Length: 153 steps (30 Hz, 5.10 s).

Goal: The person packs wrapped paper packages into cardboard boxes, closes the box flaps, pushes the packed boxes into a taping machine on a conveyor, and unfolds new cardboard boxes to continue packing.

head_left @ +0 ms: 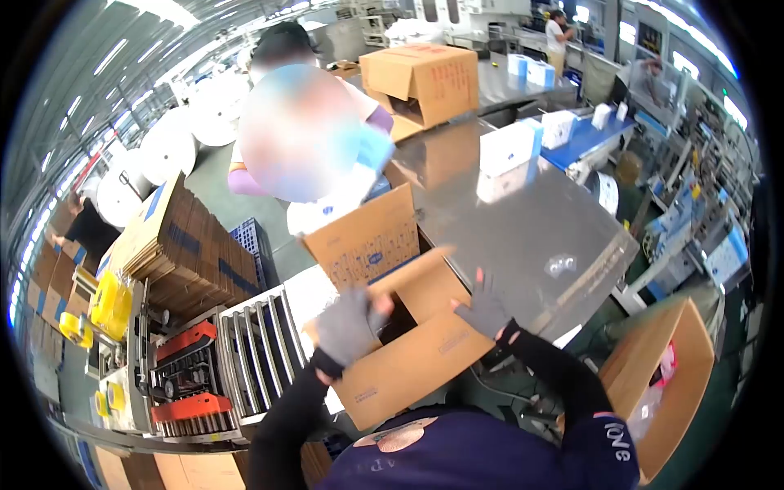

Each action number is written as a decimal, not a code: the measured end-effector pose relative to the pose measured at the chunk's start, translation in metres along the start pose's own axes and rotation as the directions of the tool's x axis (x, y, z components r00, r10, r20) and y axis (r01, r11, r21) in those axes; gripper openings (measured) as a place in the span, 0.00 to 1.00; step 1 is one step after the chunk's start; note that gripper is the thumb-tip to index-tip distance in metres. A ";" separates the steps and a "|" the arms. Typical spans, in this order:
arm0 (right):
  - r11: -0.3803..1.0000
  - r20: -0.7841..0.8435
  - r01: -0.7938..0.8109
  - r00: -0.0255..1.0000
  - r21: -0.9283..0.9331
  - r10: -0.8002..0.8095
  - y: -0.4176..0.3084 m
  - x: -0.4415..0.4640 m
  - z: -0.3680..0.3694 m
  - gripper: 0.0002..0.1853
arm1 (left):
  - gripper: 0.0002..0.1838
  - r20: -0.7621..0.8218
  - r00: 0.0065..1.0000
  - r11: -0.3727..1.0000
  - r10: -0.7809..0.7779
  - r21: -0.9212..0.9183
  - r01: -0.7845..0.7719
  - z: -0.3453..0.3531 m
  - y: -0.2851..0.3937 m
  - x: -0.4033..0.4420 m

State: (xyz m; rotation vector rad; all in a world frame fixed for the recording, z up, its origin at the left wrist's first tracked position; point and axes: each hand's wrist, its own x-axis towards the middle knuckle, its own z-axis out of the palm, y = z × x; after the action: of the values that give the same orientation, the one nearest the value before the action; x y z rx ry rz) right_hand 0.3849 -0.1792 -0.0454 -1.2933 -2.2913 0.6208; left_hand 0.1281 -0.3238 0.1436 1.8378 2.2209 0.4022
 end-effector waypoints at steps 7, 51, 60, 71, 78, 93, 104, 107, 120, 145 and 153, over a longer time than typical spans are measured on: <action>0.135 0.570 -0.559 0.820 0.818 -0.059 -0.030 -0.032 0.074 0.30 | 0.33 -0.383 0.905 0.975 0.185 -0.040 -0.217 0.084 -0.158 -0.050; 0.968 0.359 -0.189 0.926 0.163 0.120 0.051 0.124 0.131 0.27 | 0.08 -0.319 0.776 0.754 -0.544 -0.592 0.285 0.109 -0.208 -0.040; 0.960 0.380 0.022 0.921 -0.277 0.089 0.137 0.035 0.005 0.44 | 0.13 -0.299 0.788 0.839 -0.539 -0.270 0.472 0.133 -0.117 0.024; 0.934 0.101 0.155 0.987 -0.321 -0.129 0.120 -0.058 0.025 0.42 | 0.10 -0.346 0.764 0.822 -0.544 -0.401 0.404 0.130 -0.110 0.026; 0.868 0.045 0.209 0.976 -0.451 -0.212 0.124 -0.060 0.044 0.40 | 0.17 -0.334 0.770 0.837 -0.544 -0.276 0.472 0.123 -0.100 0.023; 0.804 0.190 0.154 0.980 -0.575 -0.052 0.127 -0.056 0.054 0.42 | 0.37 -0.270 0.815 0.847 -0.513 -0.312 0.430 0.110 -0.101 0.023; 0.790 0.167 0.157 0.983 -0.593 -0.071 0.165 -0.057 0.084 0.41 | 0.15 0.032 0.797 0.761 0.604 -0.320 -0.564 -0.057 0.063 0.039; 0.783 0.118 0.230 0.973 -0.578 -0.199 0.166 -0.066 0.095 0.46 | 0.07 -0.211 0.195 0.192 0.958 -0.038 -0.981 -0.064 0.124 0.014; 0.900 0.148 0.100 0.988 -0.425 -0.039 0.117 -0.051 0.049 0.41 | 0.14 -0.134 0.330 0.339 0.935 0.052 -0.939 -0.084 0.125 -0.001; 0.841 0.154 0.146 0.985 -0.521 -0.076 0.121 -0.053 0.047 0.46 | 0.17 -0.066 0.324 0.331 0.944 0.173 -0.928 -0.088 0.118 -0.010; 0.887 0.093 0.110 0.993 -0.448 -0.077 0.123 -0.053 0.050 0.42 | 0.16 -0.027 0.307 0.306 0.951 0.193 -0.932 -0.092 0.119 -0.012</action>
State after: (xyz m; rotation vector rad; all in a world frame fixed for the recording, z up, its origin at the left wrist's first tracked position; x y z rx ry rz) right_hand 0.4644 -0.1772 -0.1638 -1.3610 -2.6441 0.0943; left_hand 0.2074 -0.3204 0.2718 3.1444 0.8667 0.5551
